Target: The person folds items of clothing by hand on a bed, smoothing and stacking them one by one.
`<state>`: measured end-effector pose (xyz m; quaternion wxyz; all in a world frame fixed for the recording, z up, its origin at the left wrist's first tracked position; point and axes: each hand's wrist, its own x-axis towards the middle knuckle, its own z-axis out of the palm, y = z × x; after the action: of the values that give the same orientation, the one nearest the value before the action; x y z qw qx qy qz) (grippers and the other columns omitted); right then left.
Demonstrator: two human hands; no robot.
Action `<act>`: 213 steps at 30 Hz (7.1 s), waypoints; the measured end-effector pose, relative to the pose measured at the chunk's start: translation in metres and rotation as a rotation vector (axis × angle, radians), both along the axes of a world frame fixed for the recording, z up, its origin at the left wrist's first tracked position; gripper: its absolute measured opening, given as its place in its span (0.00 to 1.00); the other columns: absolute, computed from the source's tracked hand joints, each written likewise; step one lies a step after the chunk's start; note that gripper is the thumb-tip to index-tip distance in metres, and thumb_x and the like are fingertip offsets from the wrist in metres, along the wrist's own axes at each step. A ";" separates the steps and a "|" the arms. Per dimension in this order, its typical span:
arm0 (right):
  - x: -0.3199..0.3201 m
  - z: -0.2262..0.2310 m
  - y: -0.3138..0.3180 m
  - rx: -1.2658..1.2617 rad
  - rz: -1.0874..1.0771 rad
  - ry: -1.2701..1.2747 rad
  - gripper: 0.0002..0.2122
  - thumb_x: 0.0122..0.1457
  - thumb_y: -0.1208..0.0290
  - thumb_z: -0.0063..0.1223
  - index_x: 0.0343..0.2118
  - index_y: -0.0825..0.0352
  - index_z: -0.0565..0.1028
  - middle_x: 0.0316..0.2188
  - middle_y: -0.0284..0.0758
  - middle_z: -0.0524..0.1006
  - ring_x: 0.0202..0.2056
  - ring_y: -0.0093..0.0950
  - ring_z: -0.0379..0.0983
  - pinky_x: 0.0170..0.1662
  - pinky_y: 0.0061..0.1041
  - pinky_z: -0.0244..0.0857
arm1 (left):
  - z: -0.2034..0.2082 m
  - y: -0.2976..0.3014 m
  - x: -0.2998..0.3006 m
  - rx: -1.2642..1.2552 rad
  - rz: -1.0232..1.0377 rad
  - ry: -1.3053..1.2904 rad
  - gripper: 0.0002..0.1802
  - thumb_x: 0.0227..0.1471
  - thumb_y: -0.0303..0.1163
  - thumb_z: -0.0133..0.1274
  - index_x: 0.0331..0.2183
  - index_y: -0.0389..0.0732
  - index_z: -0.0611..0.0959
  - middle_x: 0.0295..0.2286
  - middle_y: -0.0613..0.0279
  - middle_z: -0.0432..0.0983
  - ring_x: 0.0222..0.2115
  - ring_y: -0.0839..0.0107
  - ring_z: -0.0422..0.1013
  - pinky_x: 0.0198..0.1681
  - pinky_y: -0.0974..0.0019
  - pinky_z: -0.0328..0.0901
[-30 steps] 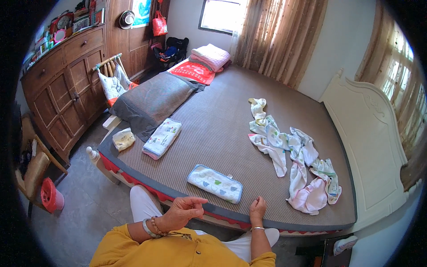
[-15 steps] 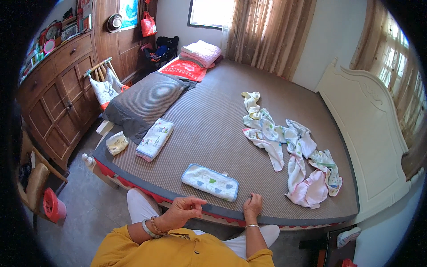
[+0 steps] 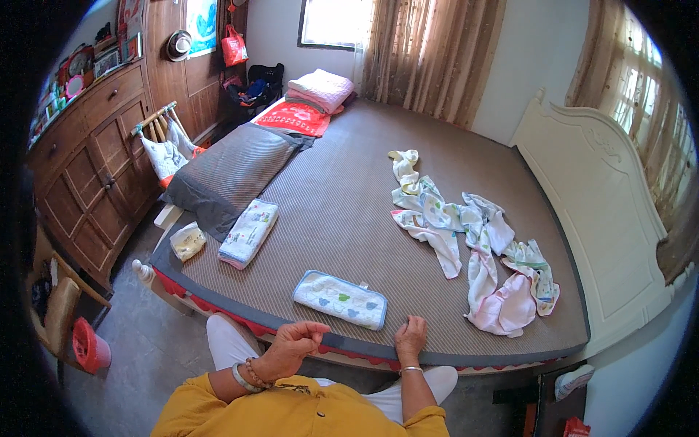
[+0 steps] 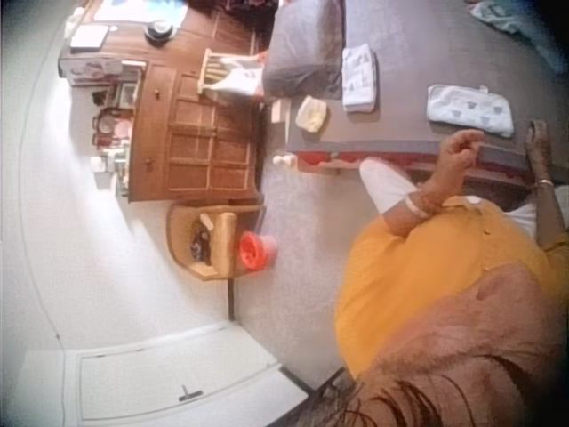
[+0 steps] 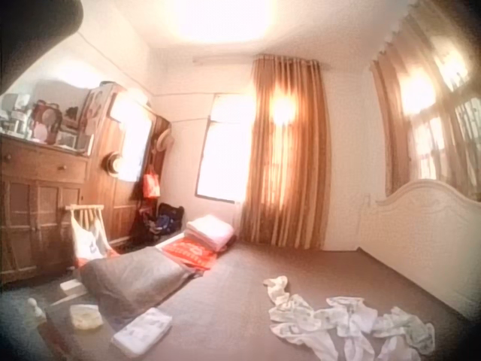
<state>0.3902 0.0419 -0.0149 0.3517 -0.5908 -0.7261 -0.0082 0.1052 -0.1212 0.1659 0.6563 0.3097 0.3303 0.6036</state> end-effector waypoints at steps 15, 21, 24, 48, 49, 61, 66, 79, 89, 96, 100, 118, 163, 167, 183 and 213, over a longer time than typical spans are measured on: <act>0.000 -0.002 0.000 -0.028 -0.004 -0.011 0.13 0.48 0.77 0.53 0.39 0.69 0.75 0.40 0.43 0.71 0.46 0.43 0.68 0.52 0.40 0.63 | 0.007 -0.008 -0.001 0.007 0.055 0.030 0.17 0.53 0.19 0.52 0.46 0.32 0.79 0.25 0.73 0.66 0.20 0.86 0.58 0.21 0.80 0.54; 0.000 -0.005 0.000 -0.014 -0.012 -0.027 0.13 0.48 0.77 0.53 0.40 0.68 0.75 0.40 0.43 0.72 0.47 0.43 0.68 0.53 0.39 0.63 | 0.011 -0.012 -0.001 0.035 0.071 0.038 0.18 0.51 0.16 0.52 0.46 0.32 0.78 0.27 0.74 0.66 0.22 0.87 0.58 0.22 0.81 0.53; 0.000 -0.004 -0.001 -0.037 -0.018 -0.016 0.13 0.48 0.77 0.53 0.40 0.68 0.75 0.41 0.42 0.71 0.47 0.43 0.68 0.53 0.39 0.63 | 0.011 -0.014 -0.003 0.041 0.062 0.015 0.19 0.50 0.15 0.51 0.46 0.32 0.78 0.28 0.74 0.66 0.22 0.87 0.59 0.22 0.82 0.53; -0.104 0.193 -0.107 0.140 0.889 0.019 0.10 0.52 0.79 0.60 0.38 0.72 0.77 0.32 0.44 0.78 0.31 0.39 0.77 0.33 0.31 0.73 | 0.003 -0.017 -0.005 -0.261 -0.053 -0.218 0.19 0.56 0.21 0.55 0.50 0.34 0.78 0.33 0.59 0.80 0.20 0.80 0.62 0.23 0.78 0.59; -0.109 0.200 -0.111 0.133 0.901 -0.036 0.10 0.52 0.79 0.60 0.38 0.72 0.77 0.33 0.44 0.79 0.32 0.39 0.78 0.33 0.30 0.74 | 0.003 -0.017 -0.005 -0.290 -0.046 -0.204 0.19 0.56 0.22 0.55 0.50 0.33 0.77 0.33 0.59 0.80 0.20 0.81 0.62 0.23 0.78 0.60; -0.123 0.211 -0.112 0.244 0.952 -0.163 0.08 0.55 0.75 0.59 0.35 0.75 0.78 0.28 0.45 0.79 0.28 0.37 0.78 0.29 0.29 0.74 | 0.004 -0.021 -0.007 -0.256 0.014 -0.110 0.22 0.56 0.23 0.57 0.52 0.32 0.77 0.32 0.61 0.80 0.19 0.81 0.63 0.21 0.80 0.60; -0.122 0.215 -0.111 0.256 0.953 -0.232 0.08 0.55 0.75 0.58 0.34 0.75 0.78 0.27 0.44 0.79 0.27 0.36 0.78 0.29 0.29 0.73 | 0.008 -0.021 -0.004 -0.269 0.064 -0.064 0.25 0.55 0.23 0.57 0.54 0.31 0.74 0.32 0.59 0.81 0.19 0.82 0.64 0.21 0.80 0.61; -0.122 0.211 -0.106 0.199 0.952 -0.361 0.06 0.57 0.73 0.57 0.31 0.71 0.77 0.24 0.42 0.79 0.25 0.33 0.78 0.27 0.28 0.71 | 0.002 -0.019 -0.001 -0.269 0.142 0.052 0.30 0.54 0.23 0.57 0.57 0.30 0.70 0.32 0.56 0.82 0.19 0.82 0.65 0.21 0.79 0.62; -0.122 0.207 -0.102 0.188 0.995 -0.312 0.04 0.56 0.74 0.57 0.28 0.67 0.75 0.20 0.39 0.74 0.24 0.31 0.74 0.25 0.28 0.67 | -0.001 -0.019 -0.001 -0.282 0.134 0.035 0.29 0.54 0.23 0.57 0.57 0.30 0.70 0.32 0.56 0.82 0.19 0.81 0.65 0.22 0.79 0.63; -0.125 0.204 -0.102 0.187 0.994 -0.313 0.04 0.56 0.75 0.54 0.27 0.68 0.74 0.19 0.38 0.72 0.22 0.32 0.73 0.24 0.29 0.66 | 0.000 -0.018 -0.002 -0.291 0.141 0.021 0.30 0.54 0.23 0.58 0.58 0.30 0.70 0.32 0.56 0.82 0.19 0.80 0.66 0.21 0.79 0.63; -0.123 0.202 -0.102 0.183 0.990 -0.302 0.04 0.57 0.75 0.54 0.27 0.68 0.74 0.19 0.38 0.73 0.22 0.31 0.73 0.24 0.28 0.66 | 0.000 -0.018 -0.001 -0.288 0.140 0.036 0.30 0.54 0.23 0.58 0.58 0.30 0.70 0.32 0.56 0.82 0.19 0.80 0.66 0.21 0.79 0.63; -0.118 0.209 -0.103 0.110 1.024 -0.377 0.03 0.56 0.75 0.58 0.28 0.68 0.77 0.19 0.38 0.74 0.22 0.30 0.73 0.23 0.26 0.67 | 0.001 -0.021 0.000 -0.330 0.123 0.075 0.31 0.54 0.21 0.57 0.58 0.30 0.69 0.32 0.57 0.82 0.20 0.81 0.65 0.22 0.79 0.62; -0.107 0.215 -0.100 0.002 1.139 -0.261 0.02 0.54 0.76 0.57 0.29 0.66 0.75 0.19 0.39 0.71 0.21 0.34 0.72 0.23 0.30 0.66 | 0.004 -0.025 -0.003 -0.351 -0.084 0.062 0.30 0.54 0.22 0.56 0.59 0.30 0.68 0.30 0.61 0.79 0.21 0.81 0.63 0.23 0.78 0.61; -0.087 0.187 -0.071 0.049 0.865 -0.093 0.02 0.54 0.77 0.52 0.30 0.67 0.74 0.21 0.40 0.73 0.23 0.40 0.73 0.27 0.35 0.68 | -0.003 -0.020 0.003 -0.326 -0.086 -0.013 0.30 0.51 0.20 0.57 0.56 0.30 0.70 0.31 0.63 0.78 0.23 0.79 0.68 0.26 0.76 0.64; 0.013 0.000 0.019 -0.056 0.042 -0.111 0.16 0.54 0.73 0.50 0.47 0.68 0.74 0.46 0.41 0.72 0.50 0.43 0.68 0.54 0.41 0.63 | -0.062 0.018 -0.012 -0.486 0.113 -0.065 0.12 0.61 0.27 0.43 0.44 0.35 0.76 0.23 0.67 0.72 0.22 0.78 0.68 0.26 0.72 0.67; -0.037 0.002 0.033 -0.114 -0.054 -0.017 0.22 0.52 0.72 0.52 0.51 0.70 0.70 0.53 0.46 0.66 0.56 0.47 0.60 0.59 0.46 0.55 | -0.172 0.161 -0.046 -0.476 0.704 0.307 0.16 0.46 0.21 0.58 0.40 0.29 0.78 0.36 0.53 0.78 0.35 0.62 0.75 0.38 0.60 0.69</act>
<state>0.3536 0.0753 -0.0132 0.3108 -0.6291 -0.7122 0.0185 0.0596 0.0399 -0.0061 0.4076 0.1048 0.6385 0.6444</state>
